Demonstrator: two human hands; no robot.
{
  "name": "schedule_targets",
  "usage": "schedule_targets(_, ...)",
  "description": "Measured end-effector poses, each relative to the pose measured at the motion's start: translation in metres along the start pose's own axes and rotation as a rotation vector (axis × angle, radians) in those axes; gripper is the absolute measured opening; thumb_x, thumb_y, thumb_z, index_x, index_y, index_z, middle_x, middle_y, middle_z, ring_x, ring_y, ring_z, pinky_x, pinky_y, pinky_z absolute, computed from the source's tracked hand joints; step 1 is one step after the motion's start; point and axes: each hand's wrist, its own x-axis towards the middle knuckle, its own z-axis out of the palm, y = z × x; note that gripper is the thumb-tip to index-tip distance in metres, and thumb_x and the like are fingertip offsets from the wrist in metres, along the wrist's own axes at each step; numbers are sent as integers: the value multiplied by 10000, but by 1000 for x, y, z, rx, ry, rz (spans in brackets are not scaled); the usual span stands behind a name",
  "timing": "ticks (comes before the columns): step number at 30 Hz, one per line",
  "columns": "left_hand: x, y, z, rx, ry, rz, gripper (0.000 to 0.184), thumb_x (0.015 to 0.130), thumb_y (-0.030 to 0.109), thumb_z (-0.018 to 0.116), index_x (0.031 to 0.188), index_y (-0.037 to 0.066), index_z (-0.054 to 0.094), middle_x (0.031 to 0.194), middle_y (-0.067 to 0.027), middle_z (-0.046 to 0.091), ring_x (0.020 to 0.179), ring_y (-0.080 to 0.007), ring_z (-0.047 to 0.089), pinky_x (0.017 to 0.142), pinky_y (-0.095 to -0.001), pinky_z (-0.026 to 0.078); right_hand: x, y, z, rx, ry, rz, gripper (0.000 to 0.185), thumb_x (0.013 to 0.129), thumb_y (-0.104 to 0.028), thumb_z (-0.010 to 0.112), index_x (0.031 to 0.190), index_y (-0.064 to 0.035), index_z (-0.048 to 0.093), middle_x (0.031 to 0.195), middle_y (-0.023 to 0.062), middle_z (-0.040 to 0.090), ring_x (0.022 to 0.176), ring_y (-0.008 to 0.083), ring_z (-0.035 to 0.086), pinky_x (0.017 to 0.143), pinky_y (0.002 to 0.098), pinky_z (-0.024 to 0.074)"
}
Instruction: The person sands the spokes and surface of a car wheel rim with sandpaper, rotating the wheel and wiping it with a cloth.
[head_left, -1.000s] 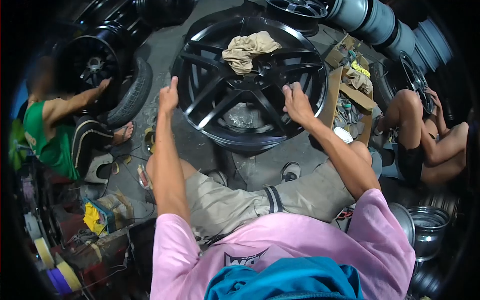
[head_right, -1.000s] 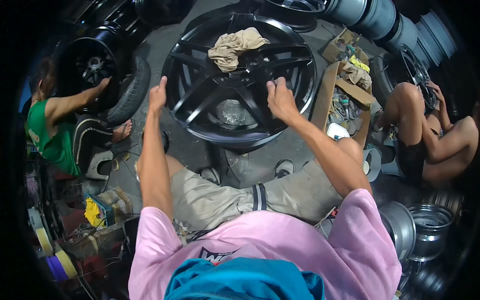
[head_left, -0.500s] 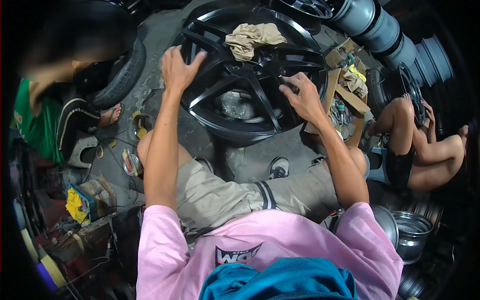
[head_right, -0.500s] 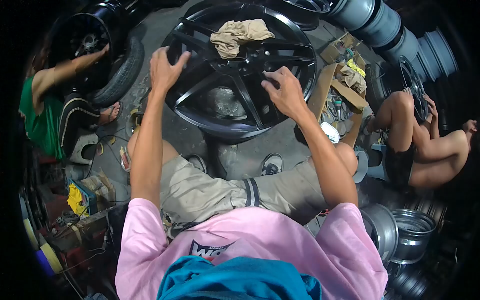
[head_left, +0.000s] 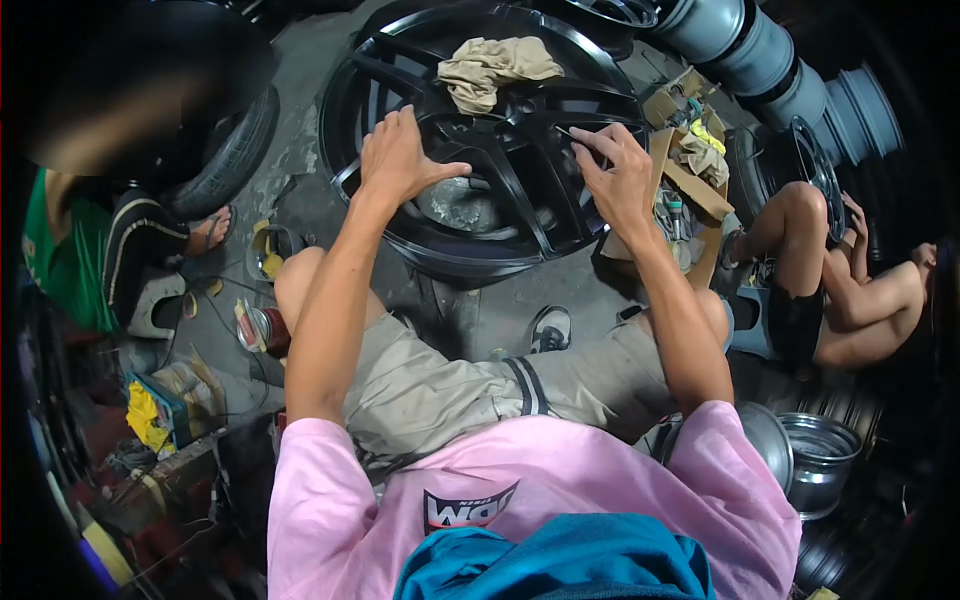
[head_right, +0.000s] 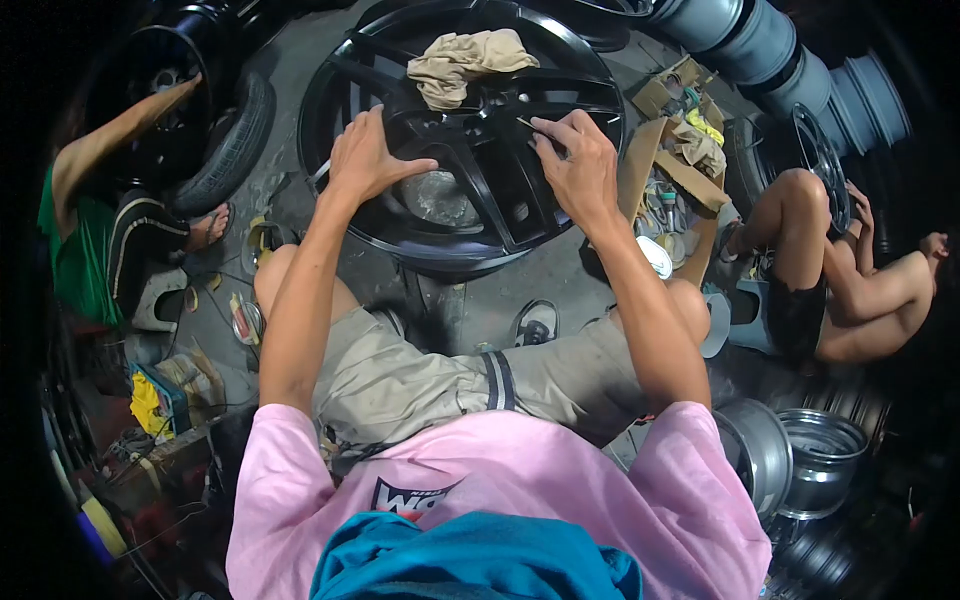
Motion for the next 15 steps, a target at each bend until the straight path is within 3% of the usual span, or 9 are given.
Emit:
schedule_targets(3, 7, 3, -7, -16, -13, 1, 1182, 575, 726, 961, 1309, -121, 587, 1224, -275, 700, 1136, -425, 708, 954, -498, 583, 2, 2, 11, -51, -59, -103, 246, 908, -56, 791, 1150, -63, 836, 854, 106, 608, 751, 269, 652, 717, 377, 533)
schedule_targets(4, 9, 4, -9, -26, -61, -8, 1131, 565, 723, 966, 1238, -114, 614, 1180, -273, 713, 1088, -426, 726, 916, -490, 601, 1, 2, 15, -67, -148, -87, 272, 876, -79, 799, 1146, -86, 829, 952, 103, 635, 871, 304, 691, 776, 423, 562)
schedule_targets(5, 8, 4, -8, -71, 43, -5, 963, 619, 718, 947, 1071, -86, 671, 1077, -265, 740, 1025, -434, 742, 885, -485, 607, -1, 1, 17, -117, -202, -150, 312, 864, -82, 807, 1175, -97, 820, 1004, 101, 625, 943, 300, 677, 804, 409, 562)
schedule_targets(6, 10, 3, -11, -75, 48, -17, 963, 619, 718, 947, 1071, -86, 671, 1077, -265, 740, 1025, -434, 742, 885, -485, 607, -2, -1, 19, -167, -257, -213, 353, 852, -85, 816, 1204, -107, 810, 1056, 99, 616, 1015, 296, 663, 832, 395, 562)
schedule_targets(7, 15, 0, -16, -128, 34, -22, 914, 662, 698, 934, 1060, -90, 695, 1056, -263, 753, 1017, -433, 747, 891, -487, 603, -3, -3, 19, -269, -390, -188, 409, 856, -134, 825, 1263, -141, 787, 1246, 95, 613, 1193, 303, 599, 913, 403, 548)
schedule_targets(8, 18, -4, -20, -182, 20, -26, 868, 705, 678, 921, 1049, -94, 719, 1035, -262, 767, 1009, -432, 753, 897, -490, 600, -2, -4, 21, -267, -401, -195, 409, 856, -134, 825, 1263, -141, 787, 1246, 95, 613, 1193, 303, 599, 913, 403, 548)
schedule_targets(9, 21, -5, -31, -204, -65, -52, 873, 817, 652, 857, 1299, -65, 729, 1212, -279, 765, 1178, -428, 723, 1043, -488, 550, -1, -5, 23, -349, -339, -290, 399, 871, -165, 822, 1267, -152, 785, 1322, 96, 606, 1235, 312, 577, 933, 419, 541)
schedule_targets(11, 28, -10, -35, -267, -43, -71, 749, 843, 630, 842, 1205, -24, 788, 1112, -258, 787, 1090, -423, 750, 1002, -475, 567, 2, 0, 32, -454, -339, -343, 384, 915, -248, 798, 1292, -179, 774, 1494, 103, 570, 1337, 340, 522, 983, 457, 519)
schedule_targets(15, 44, -23, -13, -301, 35, -69, 643, 900, 565, 813, 1177, -15, 804, 1081, -224, 804, 1032, -393, 774, 952, -464, 589, 29, 4, 60, -507, -332, -402, 306, 989, -323, 736, 1263, -196, 783, 1494, 95, 571, 1377, 345, 511, 1041, 452, 490)
